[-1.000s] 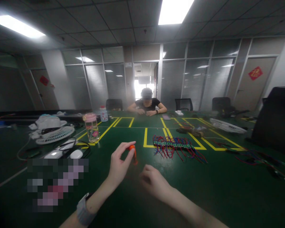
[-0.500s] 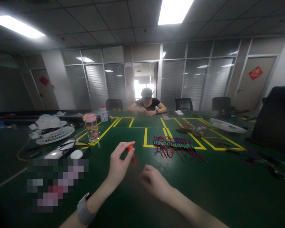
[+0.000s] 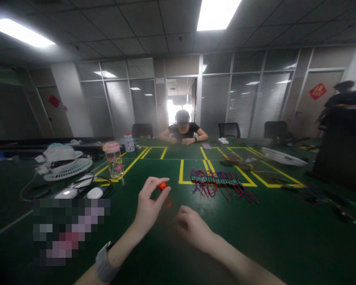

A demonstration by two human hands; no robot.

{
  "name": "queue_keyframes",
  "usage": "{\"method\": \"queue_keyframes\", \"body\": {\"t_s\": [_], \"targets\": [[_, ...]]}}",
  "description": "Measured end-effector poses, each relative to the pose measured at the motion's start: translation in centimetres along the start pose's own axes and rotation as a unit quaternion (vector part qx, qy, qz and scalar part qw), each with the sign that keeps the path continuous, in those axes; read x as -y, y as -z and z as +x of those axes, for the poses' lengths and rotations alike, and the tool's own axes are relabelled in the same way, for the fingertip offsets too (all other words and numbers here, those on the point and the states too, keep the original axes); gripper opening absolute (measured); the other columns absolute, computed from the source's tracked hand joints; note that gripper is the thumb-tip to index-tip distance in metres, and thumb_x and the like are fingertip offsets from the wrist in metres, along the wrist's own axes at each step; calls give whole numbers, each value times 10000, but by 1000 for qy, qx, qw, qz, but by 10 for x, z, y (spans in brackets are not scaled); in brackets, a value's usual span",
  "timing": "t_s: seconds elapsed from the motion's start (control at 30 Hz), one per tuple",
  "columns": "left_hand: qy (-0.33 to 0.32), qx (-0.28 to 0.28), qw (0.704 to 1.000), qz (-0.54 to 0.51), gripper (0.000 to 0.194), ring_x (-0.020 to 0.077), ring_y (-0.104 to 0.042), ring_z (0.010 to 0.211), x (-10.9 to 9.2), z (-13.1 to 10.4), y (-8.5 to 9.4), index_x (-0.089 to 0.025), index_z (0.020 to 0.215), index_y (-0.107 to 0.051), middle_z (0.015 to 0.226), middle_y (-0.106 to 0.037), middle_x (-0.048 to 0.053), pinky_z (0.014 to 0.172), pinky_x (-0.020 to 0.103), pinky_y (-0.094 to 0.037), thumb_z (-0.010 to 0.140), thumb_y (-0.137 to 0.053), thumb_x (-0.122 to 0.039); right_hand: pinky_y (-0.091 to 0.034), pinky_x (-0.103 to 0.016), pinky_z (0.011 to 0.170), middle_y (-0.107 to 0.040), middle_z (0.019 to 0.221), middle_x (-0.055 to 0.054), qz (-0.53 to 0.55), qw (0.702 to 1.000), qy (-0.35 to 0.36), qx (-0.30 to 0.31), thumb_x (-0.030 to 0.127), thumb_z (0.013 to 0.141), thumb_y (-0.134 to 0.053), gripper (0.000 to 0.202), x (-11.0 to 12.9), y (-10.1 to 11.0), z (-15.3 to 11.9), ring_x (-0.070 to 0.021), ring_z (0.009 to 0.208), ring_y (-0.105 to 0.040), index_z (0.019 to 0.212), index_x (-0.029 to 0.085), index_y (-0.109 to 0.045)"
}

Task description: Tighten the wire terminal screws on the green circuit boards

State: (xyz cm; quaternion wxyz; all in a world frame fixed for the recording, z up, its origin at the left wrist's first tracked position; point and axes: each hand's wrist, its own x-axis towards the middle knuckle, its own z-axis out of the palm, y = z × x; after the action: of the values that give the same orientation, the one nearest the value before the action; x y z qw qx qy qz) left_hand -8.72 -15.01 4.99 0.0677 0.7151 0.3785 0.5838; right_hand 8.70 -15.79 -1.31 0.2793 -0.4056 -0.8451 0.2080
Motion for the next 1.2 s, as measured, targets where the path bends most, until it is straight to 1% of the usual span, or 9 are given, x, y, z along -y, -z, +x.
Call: {"method": "queue_keyframes", "body": {"t_s": [0.1,0.2,0.3,0.4,0.6,0.77,0.97,1.1,1.2], "targets": [[11,-5,1000,-5,213,199,-615,951,0,0,1,-226,1068,-676,989,-613,56,837,335,-509,920,-528,-266,-458,-261,706,-585,880,-45,-1,1000,-5,0,83,839,-602,119,0,0,0,-175,786,-564,864,157,-692],[12,13,999,-44,266,207,-611,1050,0,0,1,-215,1121,-647,1095,-647,75,904,354,-499,963,-435,-234,-459,-258,701,-582,891,-44,1,1000,-5,3,92,839,-607,115,-2,-1,0,-174,788,-562,875,162,-690],[3,21,999,-48,232,199,-632,972,0,0,1,-208,1101,-650,1011,-663,63,852,339,-513,946,-480,-233,-458,-255,701,-578,895,-40,2,1000,2,0,100,844,-606,107,-5,-2,-1,-171,789,-562,871,165,-686],[-10,16,1000,-24,196,188,-622,903,0,-1,1,-219,1055,-679,935,-623,46,804,315,-512,908,-555,-257,-455,-252,698,-577,888,-34,-1,1000,5,-3,98,842,-610,106,-7,-2,-1,-168,784,-561,867,168,-686],[2,34,997,-70,297,199,-621,1025,-1,0,1,-215,1154,-651,1083,-659,77,890,342,-503,964,-423,-217,-451,-246,696,-574,878,-32,-3,1000,5,-2,74,829,-613,123,-6,-2,-1,-166,783,-564,857,164,-690],[3,6,999,-33,195,184,-621,863,1,-1,0,-235,1036,-708,909,-604,39,785,315,-527,886,-590,-279,-454,-248,696,-581,875,-34,0,1000,5,-2,80,829,-609,120,-2,-1,-1,-167,774,-563,850,167,-689],[3,39,996,-81,308,203,-593,1103,-1,-2,-1,-238,1184,-643,1159,-625,77,945,341,-483,968,-424,-231,-456,-254,708,-582,865,-38,-3,1000,2,-2,79,832,-608,123,-1,1,1,-174,787,-568,844,162,-697],[-2,32,998,-62,213,183,-632,914,0,-2,-2,-219,1089,-668,963,-640,45,825,314,-513,915,-549,-250,-461,-255,719,-582,876,-37,0,1000,3,-3,75,830,-617,120,-4,-1,-1,-173,793,-570,855,162,-696],[-3,26,999,-45,192,176,-627,896,1,-2,-2,-233,1055,-683,948,-614,35,808,302,-516,888,-591,-253,-462,-255,713,-580,879,-37,0,1000,2,-3,74,830,-616,119,-4,-1,-2,-173,790,-569,854,160,-694]]}}
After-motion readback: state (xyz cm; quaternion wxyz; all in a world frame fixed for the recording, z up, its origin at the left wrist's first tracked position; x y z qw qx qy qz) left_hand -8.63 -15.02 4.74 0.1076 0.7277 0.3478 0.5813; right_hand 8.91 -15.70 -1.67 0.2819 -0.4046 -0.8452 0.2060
